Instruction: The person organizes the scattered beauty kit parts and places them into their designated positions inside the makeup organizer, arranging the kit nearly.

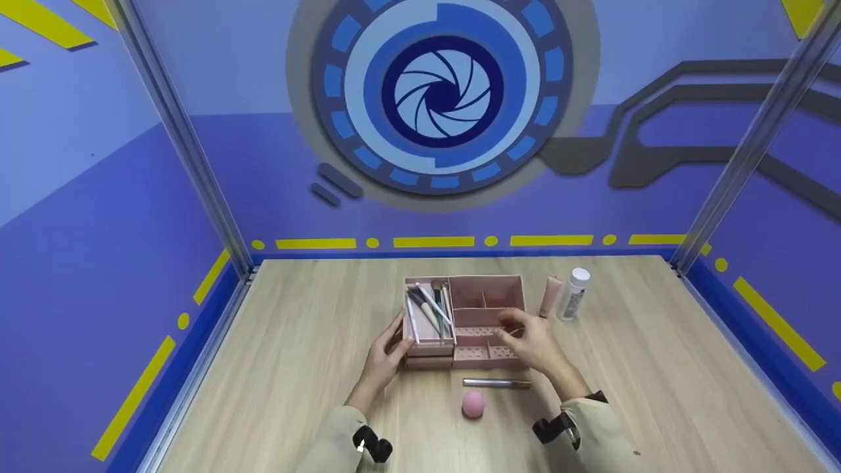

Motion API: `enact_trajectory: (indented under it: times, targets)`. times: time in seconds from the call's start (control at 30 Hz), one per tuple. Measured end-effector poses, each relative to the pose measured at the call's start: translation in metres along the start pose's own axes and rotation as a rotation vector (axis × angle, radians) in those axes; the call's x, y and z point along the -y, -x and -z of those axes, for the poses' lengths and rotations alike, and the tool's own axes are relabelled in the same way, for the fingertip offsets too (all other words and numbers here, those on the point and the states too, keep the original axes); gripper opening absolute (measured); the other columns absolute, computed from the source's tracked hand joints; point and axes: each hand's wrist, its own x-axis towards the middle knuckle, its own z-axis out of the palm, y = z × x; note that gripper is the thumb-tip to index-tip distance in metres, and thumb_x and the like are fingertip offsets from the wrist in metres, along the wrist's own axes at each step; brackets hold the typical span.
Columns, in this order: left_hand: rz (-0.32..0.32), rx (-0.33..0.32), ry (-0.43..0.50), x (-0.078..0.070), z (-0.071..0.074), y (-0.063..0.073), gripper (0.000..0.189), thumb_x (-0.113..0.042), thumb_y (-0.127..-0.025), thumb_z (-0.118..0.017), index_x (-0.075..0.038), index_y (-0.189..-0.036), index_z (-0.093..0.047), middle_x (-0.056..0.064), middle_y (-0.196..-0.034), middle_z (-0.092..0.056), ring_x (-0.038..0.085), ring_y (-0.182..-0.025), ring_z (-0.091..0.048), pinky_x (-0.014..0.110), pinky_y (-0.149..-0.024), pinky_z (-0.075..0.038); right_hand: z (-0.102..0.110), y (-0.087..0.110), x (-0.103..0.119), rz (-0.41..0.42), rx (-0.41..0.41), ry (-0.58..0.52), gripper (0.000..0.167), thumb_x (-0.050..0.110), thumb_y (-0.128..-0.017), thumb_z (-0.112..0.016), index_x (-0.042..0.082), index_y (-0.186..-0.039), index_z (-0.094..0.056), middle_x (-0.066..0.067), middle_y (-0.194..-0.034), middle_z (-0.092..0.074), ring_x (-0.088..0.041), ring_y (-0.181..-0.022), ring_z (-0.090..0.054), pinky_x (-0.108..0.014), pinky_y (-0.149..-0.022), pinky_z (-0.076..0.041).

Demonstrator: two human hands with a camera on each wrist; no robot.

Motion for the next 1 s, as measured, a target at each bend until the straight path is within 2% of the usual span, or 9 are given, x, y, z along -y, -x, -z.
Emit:
enact_trajectory:
  times: [0.23,0.47,0.73,1.0]
  targets:
    - [-0.005,0.008,0.004,0.000,0.001,0.000,0.059,-0.011,-0.097,-0.059,0.001,-0.150,-0.033,0.021,-0.154,-0.034,0.036,-0.140,-0.035,0.019,-0.110,-0.035,0.003,0.012,-0.010,0.025,0.064,0.011,0.021,0.004,-0.081,-0.076,0.007,-0.100,-0.070,-0.011,-0.090,-0.072,-0.015,-0.078,-0.066,-0.036,-0.072,-0.060]
    - [-0.005,-0.002,-0.024,-0.003,0.001,0.001,0.059,-0.011,-0.097,-0.059,-0.001,-0.149,-0.035,0.019,-0.154,-0.035,0.034,-0.141,-0.035,0.030,-0.115,-0.032,0.005,0.021,-0.017,-0.005,0.093,0.003,0.025,0.005,-0.080,-0.076,0.006,-0.103,-0.070,-0.010,-0.090,-0.071,-0.017,-0.079,-0.066,-0.039,-0.073,-0.060]
    - [-0.011,0.011,0.002,-0.001,0.000,0.001,0.058,-0.010,-0.097,-0.058,0.000,-0.150,-0.034,0.021,-0.154,-0.035,0.035,-0.139,-0.037,0.025,-0.112,-0.036,0.006,0.033,-0.026,-0.009,0.149,-0.025,0.025,0.000,-0.080,-0.072,0.006,-0.105,-0.069,-0.013,-0.095,-0.071,-0.020,-0.082,-0.066,-0.044,-0.075,-0.059]
    - [0.004,0.006,0.006,-0.001,0.000,0.001,0.059,-0.011,-0.097,-0.059,-0.001,-0.150,-0.034,0.020,-0.153,-0.036,0.034,-0.139,-0.039,0.018,-0.110,-0.034,0.005,0.043,-0.037,0.022,0.151,0.040,0.026,0.000,-0.077,-0.076,0.005,-0.101,-0.070,-0.012,-0.096,-0.071,-0.025,-0.082,-0.068,-0.039,-0.073,-0.060]
